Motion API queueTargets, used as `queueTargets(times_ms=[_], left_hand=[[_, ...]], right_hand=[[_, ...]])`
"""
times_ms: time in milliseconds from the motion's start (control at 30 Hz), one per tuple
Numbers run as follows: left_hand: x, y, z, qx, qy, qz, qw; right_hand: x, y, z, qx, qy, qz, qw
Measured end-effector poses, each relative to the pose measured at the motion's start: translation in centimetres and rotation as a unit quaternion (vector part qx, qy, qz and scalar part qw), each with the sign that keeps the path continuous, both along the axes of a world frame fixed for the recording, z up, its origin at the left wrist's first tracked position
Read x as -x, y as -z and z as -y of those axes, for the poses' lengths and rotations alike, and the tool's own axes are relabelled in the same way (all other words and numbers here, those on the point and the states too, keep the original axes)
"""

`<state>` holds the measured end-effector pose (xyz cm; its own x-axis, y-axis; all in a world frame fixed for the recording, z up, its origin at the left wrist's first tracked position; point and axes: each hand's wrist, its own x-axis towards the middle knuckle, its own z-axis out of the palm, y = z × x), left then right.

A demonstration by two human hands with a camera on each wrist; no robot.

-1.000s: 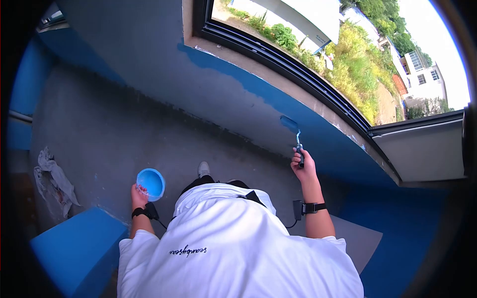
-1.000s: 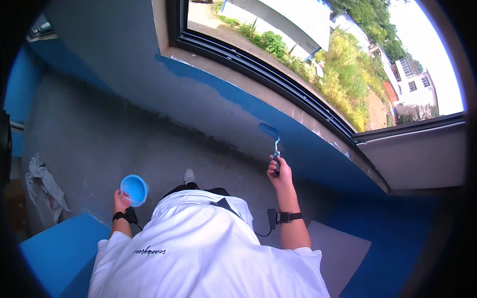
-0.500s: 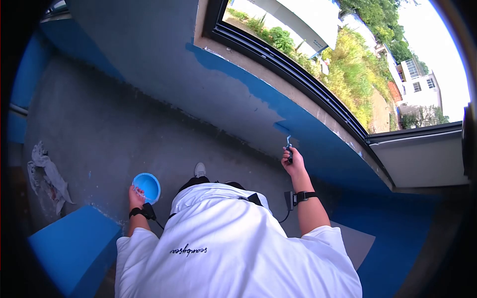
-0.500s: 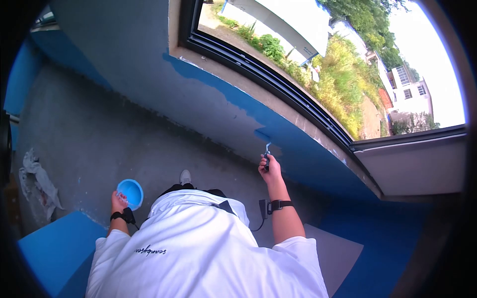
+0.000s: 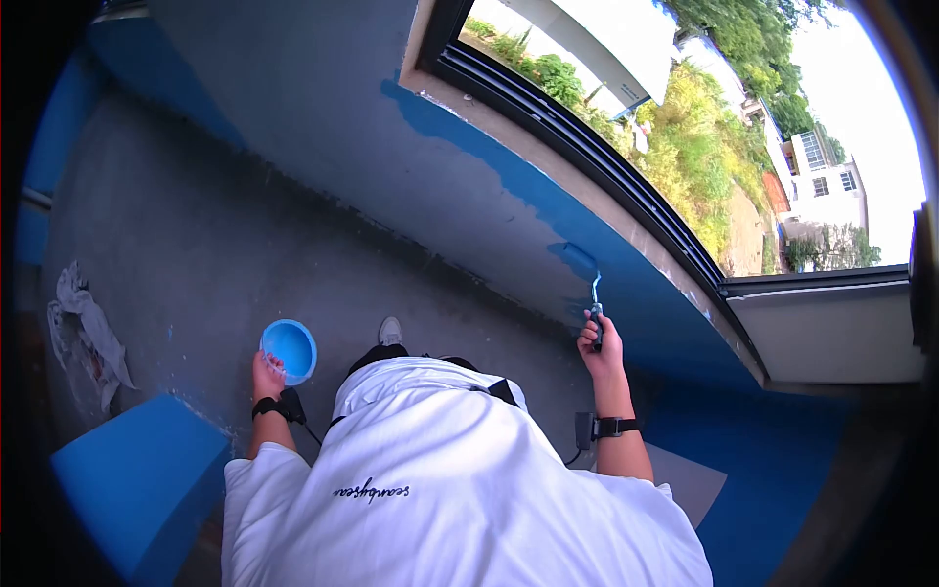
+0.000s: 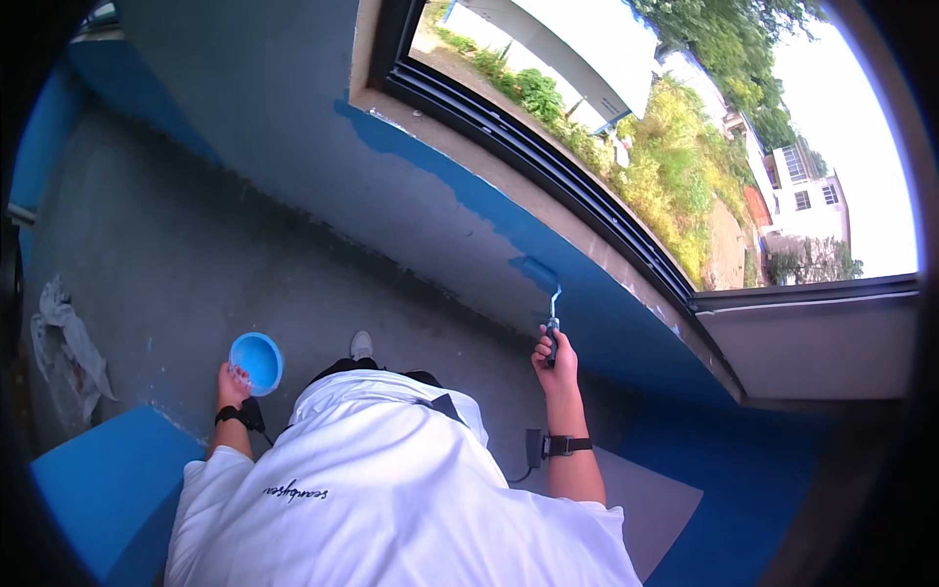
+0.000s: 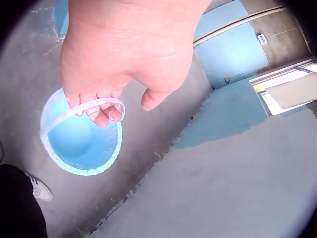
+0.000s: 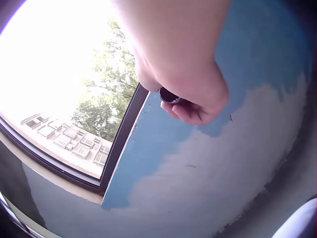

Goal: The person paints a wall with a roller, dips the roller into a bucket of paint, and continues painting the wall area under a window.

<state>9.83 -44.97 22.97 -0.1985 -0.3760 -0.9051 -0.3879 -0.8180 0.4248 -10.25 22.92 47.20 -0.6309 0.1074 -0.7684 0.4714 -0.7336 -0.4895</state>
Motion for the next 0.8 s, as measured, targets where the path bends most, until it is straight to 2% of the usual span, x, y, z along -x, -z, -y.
queueTargets(times_ms=[233,300,400,467,500,600,700,800], left_hand=[[0.5,0.0,0.5,0.007,0.013,0.002,1.000],[0.4,0.5,0.8,0.008,0.013,0.001,1.000],[0.7,0.3,0.8,0.006,0.013,0.017,1.000],[0.4,1.2,1.1,0.012,0.008,0.016,1.000],[0.2,1.7,1.2,0.020,0.001,0.016,1.000],[0.5,0.1,0.6,0.015,0.011,0.029,0.999],[0.2,0.2,0.7,0.007,-0.010,0.034,0.999],[-1.6,3.8,2.2,0.003,-0.013,-0.008,1.000]], right_hand=[[2.7,4.8,0.1,-0.058,-0.006,0.061,0.996],[2.5,4.9,0.2,-0.061,-0.001,0.068,0.996],[2.1,2.6,0.9,-0.082,-0.022,0.065,0.994],[1.4,1.1,0.7,-0.013,0.004,0.033,0.999],[1.1,0.5,0.8,-0.014,0.004,0.033,0.999],[0.5,-1.0,1.6,-0.052,0.023,0.019,0.998],[1.0,1.2,2.2,-0.089,0.018,0.037,0.995],[2.7,3.4,2.4,-0.088,0.005,0.055,0.995]])
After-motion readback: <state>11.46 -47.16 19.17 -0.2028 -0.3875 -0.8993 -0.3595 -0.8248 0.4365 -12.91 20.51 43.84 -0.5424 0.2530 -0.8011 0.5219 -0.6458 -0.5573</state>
